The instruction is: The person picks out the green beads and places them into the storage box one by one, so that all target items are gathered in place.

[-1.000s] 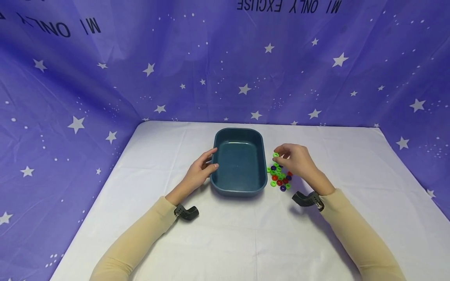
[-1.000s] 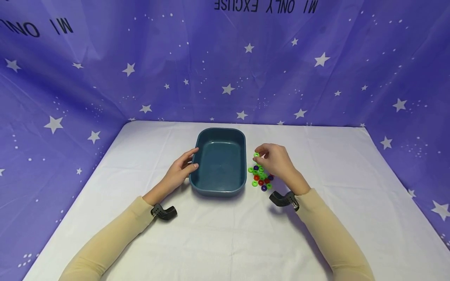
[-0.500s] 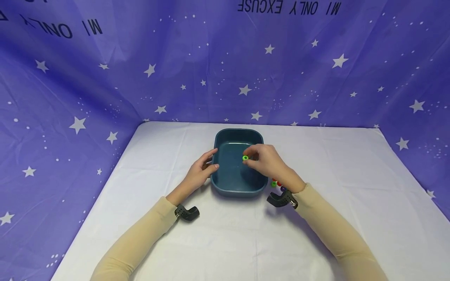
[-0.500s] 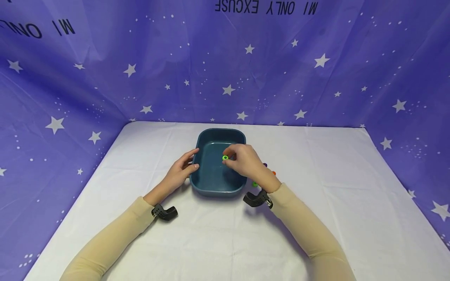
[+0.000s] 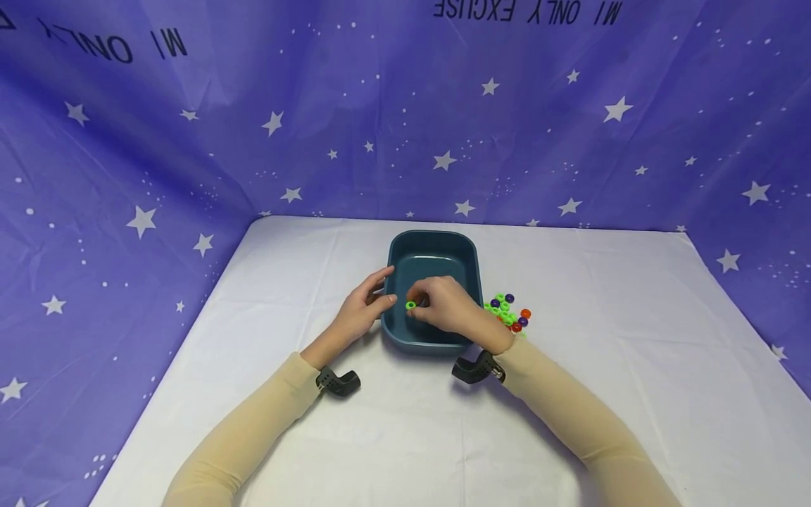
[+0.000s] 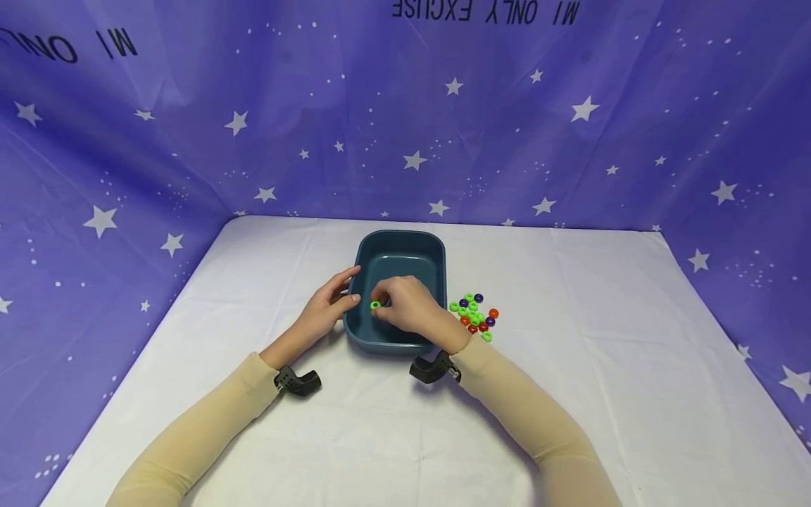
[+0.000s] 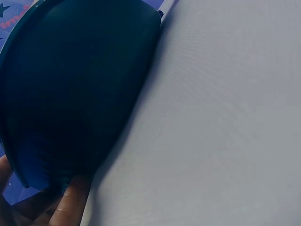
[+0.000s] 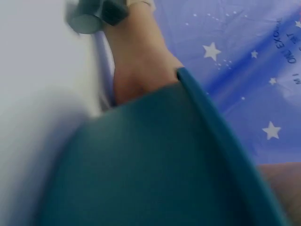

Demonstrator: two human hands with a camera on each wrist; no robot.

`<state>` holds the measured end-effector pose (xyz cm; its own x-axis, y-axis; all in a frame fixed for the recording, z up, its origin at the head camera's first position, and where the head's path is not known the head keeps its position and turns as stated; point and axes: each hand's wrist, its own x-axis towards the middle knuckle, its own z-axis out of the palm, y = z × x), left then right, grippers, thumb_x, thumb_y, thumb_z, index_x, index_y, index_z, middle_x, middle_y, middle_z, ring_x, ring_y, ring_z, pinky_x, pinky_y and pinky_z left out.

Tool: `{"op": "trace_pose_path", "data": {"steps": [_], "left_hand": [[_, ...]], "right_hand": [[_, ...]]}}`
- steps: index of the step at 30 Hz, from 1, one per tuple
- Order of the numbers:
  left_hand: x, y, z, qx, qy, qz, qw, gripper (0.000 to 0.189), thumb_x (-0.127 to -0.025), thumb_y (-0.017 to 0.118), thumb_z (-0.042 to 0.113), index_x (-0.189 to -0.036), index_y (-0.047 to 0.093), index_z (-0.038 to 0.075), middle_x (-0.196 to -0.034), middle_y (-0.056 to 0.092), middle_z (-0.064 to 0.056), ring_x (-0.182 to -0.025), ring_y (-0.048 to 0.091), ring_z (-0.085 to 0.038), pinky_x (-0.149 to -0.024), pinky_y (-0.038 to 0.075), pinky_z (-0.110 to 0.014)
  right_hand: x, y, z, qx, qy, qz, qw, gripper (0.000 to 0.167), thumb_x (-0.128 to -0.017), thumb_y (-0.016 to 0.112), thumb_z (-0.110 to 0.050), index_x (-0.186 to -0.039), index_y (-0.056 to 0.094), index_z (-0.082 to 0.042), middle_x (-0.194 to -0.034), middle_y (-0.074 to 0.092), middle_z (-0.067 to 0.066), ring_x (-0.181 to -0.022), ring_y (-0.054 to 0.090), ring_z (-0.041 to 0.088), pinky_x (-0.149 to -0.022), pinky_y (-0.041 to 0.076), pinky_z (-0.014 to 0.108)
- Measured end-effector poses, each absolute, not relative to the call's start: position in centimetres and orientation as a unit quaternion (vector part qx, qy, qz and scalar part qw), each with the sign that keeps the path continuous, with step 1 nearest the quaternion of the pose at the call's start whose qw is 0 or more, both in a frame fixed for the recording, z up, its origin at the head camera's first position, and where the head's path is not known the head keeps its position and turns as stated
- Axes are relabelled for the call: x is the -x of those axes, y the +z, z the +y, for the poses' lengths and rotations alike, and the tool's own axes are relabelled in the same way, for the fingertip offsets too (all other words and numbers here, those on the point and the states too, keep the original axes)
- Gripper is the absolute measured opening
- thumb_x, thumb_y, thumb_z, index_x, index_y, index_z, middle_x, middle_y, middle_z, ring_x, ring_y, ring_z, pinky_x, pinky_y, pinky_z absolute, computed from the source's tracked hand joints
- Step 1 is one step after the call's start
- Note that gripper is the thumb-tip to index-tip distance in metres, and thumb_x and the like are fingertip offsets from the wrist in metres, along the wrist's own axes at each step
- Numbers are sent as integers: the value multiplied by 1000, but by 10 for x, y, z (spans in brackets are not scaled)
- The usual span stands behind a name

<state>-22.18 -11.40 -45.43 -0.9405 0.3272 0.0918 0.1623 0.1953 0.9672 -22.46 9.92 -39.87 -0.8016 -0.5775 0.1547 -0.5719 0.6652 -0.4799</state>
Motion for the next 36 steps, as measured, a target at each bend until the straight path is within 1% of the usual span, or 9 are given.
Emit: {"op": "trace_pose_path", "data": {"steps": [6, 13, 17, 23, 30, 36], "left_hand": [[222, -454, -115, -161, 619, 766, 68, 60, -102, 59, 17, -159, 37, 15, -156, 44, -24, -133, 57, -43, -97, 60, -46], [221, -454, -113, -162, 615, 768, 69, 60, -102, 58, 17, -159, 36, 15, -156, 44, -24, -133, 57, -42, -96, 60, -44], [222, -455, -113, -162, 615, 769, 68, 61, -102, 59, 17, -159, 37, 15, -156, 45, -24, -132, 58, -42, -96, 60, -45], [224, -455, -114, -158, 614, 770, 67, 61, -102, 59, 17, -158, 37, 14, -156, 45, -24, -132, 57, -43, -97, 60, -46], [224, -454, -114, -163, 616, 768, 68, 61, -103, 59, 16, -159, 36, 13, -157, 42, -25, -136, 54, -45, -98, 59, -49], [223, -455, -113, -166, 611, 771, 66, 61, -103, 58, 16, -159, 35, 13, -157, 42, -26, -137, 53, -45, -97, 60, -49]], "right_hand": [[221, -403, 90, 333, -241, 911, 33, 15, -86, 81, -13, -99, 77, -6, -89, 77, 4, -77, 67, 10, -71, 58, 26], [219, -408, 91, 338, -226, 911, 68, 15, -85, 82, -16, -97, 77, -9, -87, 76, 1, -75, 63, 7, -71, 55, 24], [220, -410, 92, 336, -228, 910, 82, 16, -84, 84, -16, -97, 77, -10, -87, 76, 1, -76, 65, 7, -71, 56, 24], [220, -410, 89, 331, -220, 911, 111, 16, -85, 82, -15, -100, 78, -9, -89, 77, 2, -79, 68, 10, -73, 58, 26], [219, -408, 88, 331, -216, 910, 127, 14, -86, 79, -8, -99, 78, -9, -86, 76, 3, -77, 68, 11, -70, 57, 26], [219, -409, 88, 329, -219, 909, 134, 15, -86, 79, -7, -101, 77, -9, -83, 75, 2, -73, 67, 8, -66, 54, 23]]}}
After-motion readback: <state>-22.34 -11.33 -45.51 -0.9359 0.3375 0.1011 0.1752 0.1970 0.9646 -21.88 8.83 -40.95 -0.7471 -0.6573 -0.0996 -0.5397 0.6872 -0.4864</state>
